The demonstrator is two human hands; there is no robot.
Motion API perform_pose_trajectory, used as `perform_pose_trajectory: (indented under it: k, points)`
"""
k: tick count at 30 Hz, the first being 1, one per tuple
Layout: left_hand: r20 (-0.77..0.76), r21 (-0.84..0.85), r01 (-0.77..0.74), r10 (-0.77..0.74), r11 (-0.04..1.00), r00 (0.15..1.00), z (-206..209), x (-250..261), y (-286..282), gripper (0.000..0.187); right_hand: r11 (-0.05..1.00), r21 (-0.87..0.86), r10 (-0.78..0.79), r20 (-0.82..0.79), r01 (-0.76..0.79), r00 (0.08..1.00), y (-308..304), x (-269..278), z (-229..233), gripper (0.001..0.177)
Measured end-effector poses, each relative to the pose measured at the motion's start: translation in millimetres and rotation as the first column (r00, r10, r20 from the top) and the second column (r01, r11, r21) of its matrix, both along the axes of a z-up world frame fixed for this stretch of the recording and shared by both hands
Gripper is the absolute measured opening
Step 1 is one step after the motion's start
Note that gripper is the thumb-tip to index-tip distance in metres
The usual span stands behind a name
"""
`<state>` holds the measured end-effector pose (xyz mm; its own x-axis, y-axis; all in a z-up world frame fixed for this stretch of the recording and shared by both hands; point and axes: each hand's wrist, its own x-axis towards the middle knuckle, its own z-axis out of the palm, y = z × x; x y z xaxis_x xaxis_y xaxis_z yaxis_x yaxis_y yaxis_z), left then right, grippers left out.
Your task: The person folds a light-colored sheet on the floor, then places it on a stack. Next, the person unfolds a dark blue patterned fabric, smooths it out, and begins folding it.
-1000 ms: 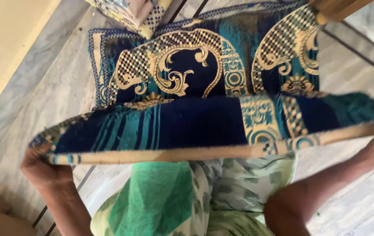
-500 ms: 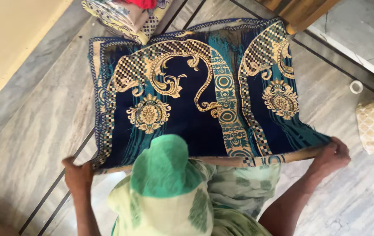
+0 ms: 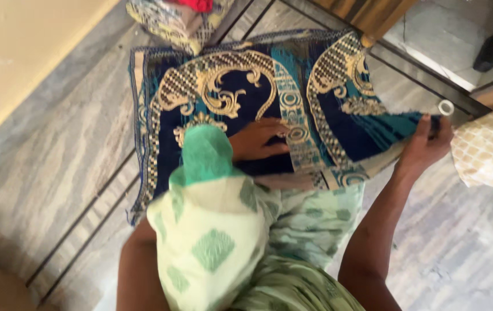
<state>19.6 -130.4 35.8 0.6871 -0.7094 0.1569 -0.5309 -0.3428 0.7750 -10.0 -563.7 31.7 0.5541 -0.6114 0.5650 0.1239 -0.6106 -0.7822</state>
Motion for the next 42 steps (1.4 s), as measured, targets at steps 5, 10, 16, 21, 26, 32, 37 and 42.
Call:
perform_pose_trajectory:
  k: [5, 10, 16, 21, 26, 32, 37, 42]
  points:
    - [-0.414, -0.006, 0.214, -0.197, 0.977, 0.889, -23.4, -26.4, 1.0, 0.039, 0.973, -0.049, 0.216, -0.126, -0.224, 0.968, -45.2, 10.1, 8.5, 0.02]
    - [-0.512, 0.039, 0.224, -0.173, 0.974, 0.841, -68.5, -62.3, -4.4, 0.039, 0.957, -0.224, 0.031, -0.554, -0.185, 0.832, -65.0, 24.1, -8.4, 0.034]
    - [-0.556, 0.071, 0.228, -0.152, 0.971, 0.817, -90.0, -54.0, -7.9, 0.038, 0.953, -0.288, -0.088, -0.559, -0.094, 0.824, -73.3, 57.9, -34.4, 0.027]
    - [-0.517, -0.024, -0.027, 0.011, 0.999, 0.856, -113.6, -25.9, -10.5, 0.036, 0.953, -0.22, 0.055, -0.551, -0.208, 0.833, 1.7, 118.7, -126.7, 0.035]
    - [0.287, 0.398, -0.323, 0.217, 0.859, 0.933, -147.3, 77.9, 1.4, 0.05, 0.727, -0.092, 0.25, -0.888, -0.68, 0.387, 102.9, 124.3, -207.5, 0.09]
    - [0.298, 0.588, -0.544, 0.466, 0.599, 0.833, -179.3, 164.7, 35.5, 0.104, 0.778, -0.214, 0.197, -0.81, -0.59, 0.553, 100.3, 122.1, -211.7, 0.08]
    - [0.31, 0.547, -0.589, 0.509, 0.595, 0.803, -192.8, 219.9, 21.3, 0.107, 0.787, -0.423, 0.048, -0.685, -0.449, 0.727, 79.8, 141.9, -238.2, 0.067]
    - [0.277, 0.558, -0.553, 0.489, 0.619, 0.827, -203.6, 264.8, 19.6, 0.107, 0.733, -0.566, -0.005, -0.559, -0.378, 0.829, 53.2, 199.8, -252.7, 0.06]
